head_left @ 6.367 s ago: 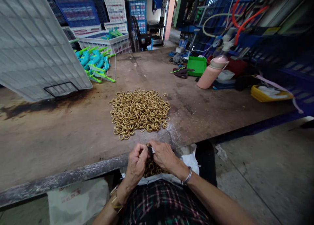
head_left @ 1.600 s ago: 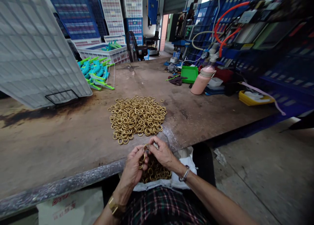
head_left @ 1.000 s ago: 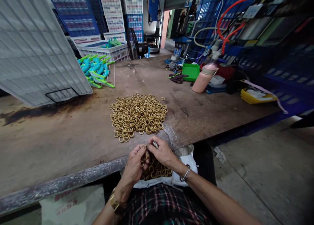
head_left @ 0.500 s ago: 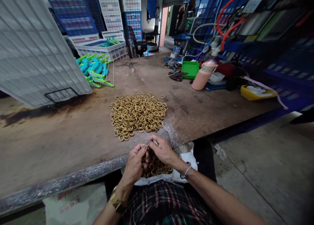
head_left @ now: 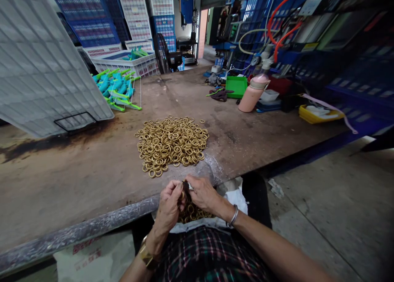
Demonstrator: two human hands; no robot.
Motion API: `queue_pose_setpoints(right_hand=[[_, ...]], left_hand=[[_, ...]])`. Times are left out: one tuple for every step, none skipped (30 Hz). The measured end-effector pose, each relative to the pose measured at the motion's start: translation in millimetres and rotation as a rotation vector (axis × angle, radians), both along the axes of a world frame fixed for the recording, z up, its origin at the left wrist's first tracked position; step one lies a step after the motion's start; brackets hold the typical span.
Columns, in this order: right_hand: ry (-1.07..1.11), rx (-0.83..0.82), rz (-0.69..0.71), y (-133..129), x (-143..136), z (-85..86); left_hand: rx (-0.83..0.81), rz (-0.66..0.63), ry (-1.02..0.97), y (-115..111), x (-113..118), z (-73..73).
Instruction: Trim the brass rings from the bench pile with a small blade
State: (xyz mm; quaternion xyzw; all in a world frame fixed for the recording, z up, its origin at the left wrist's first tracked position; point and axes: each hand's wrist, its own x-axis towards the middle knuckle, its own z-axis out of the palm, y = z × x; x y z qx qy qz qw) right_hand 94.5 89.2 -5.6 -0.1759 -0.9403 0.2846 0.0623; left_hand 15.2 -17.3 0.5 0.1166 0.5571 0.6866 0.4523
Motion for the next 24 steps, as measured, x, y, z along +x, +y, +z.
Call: queue_pose_setpoints(right_hand=[[-0.012,0.002,0.008,0,-1,-0.3],[-0.019,0.003,0.011,0,-1,-0.7],[-0.023,0.005,0.015,0,-1,-1.1],[-0.026,0.008,0.017,0,-1,-1.3],[-0.031,0.012,0.017,0,-1,-1.2],[-0.04,0.017,0.016,-1,-1,-0.9],[-0.051,0.022,0.015,-1,-1,-0.1],[-0.069,0.026,0.013,-1,-1,0.9],[-0.088,0.028,0.014,-1,-1,2.1],[-0.103,0.031,0.017,-1,-1,3.4],[-0.116,0.038,0.018,-1,-1,4.5],[-0.126,0.049,0.016,-1,-1,5.2],[-0.135,0.064,0.005,0,-1,5.5],[-0.137,0.082,-0.007,1,-1,5.3],[-0.137,0.099,-0.027,3,-1,4.5],[-0.14,0.116,-0.054,6,-1,3.4],[-0.142,0.13,-0.085,11,-2,2.0],[-0.14,0.144,-0.119,16,-2,0.6],[-0.129,0.158,-0.156,22,-3,-0.5],[-0.11,0.171,-0.192,29,-4,-1.1],[-0.078,0.184,-0.227,35,-6,-1.1],[-0.03,0.193,-0.252,42,-9,-0.2],[0.026,0.196,-0.269,49,-13,1.3],[0.081,0.196,-0.276,54,-17,3.6]], left_hand=[[-0.004,-0.002,0.017,-1,0,-1.2],[-0.007,-0.004,0.032,-2,-1,-2.3],[-0.009,-0.007,0.043,-2,-1,-3.2],[-0.01,-0.009,0.054,-3,-1,-4.0],[-0.011,-0.011,0.064,-3,-1,-4.6],[-0.01,-0.011,0.076,-3,-1,-5.1],[-0.008,-0.012,0.089,-4,-1,-5.5],[-0.007,-0.014,0.106,-4,-1,-5.9],[-0.008,-0.019,0.124,-4,-1,-6.2],[-0.011,-0.022,0.14,-4,-1,-6.4],[-0.014,-0.023,0.151,-4,-1,-6.5],[-0.018,-0.019,0.155,-5,-1,-6.2],[-0.022,-0.015,0.15,-5,0,-5.6],[-0.023,-0.014,0.139,-6,1,-4.6],[-0.017,-0.024,0.121,-7,2,-3.1],[-0.003,-0.043,0.096,-7,4,-1.2],[0.018,-0.071,0.061,-7,6,1.1],[0.044,-0.099,0.009,-7,7,3.6],[0.073,-0.118,-0.058,-7,8,6.1],[0.098,-0.126,-0.14,-6,9,8.2],[0.117,-0.117,-0.231,-5,8,9.7],[0.129,-0.094,-0.324,-3,7,10.4],[0.135,-0.066,-0.411,-2,6,10.2],[0.136,-0.034,-0.484,-1,4,9.2]])
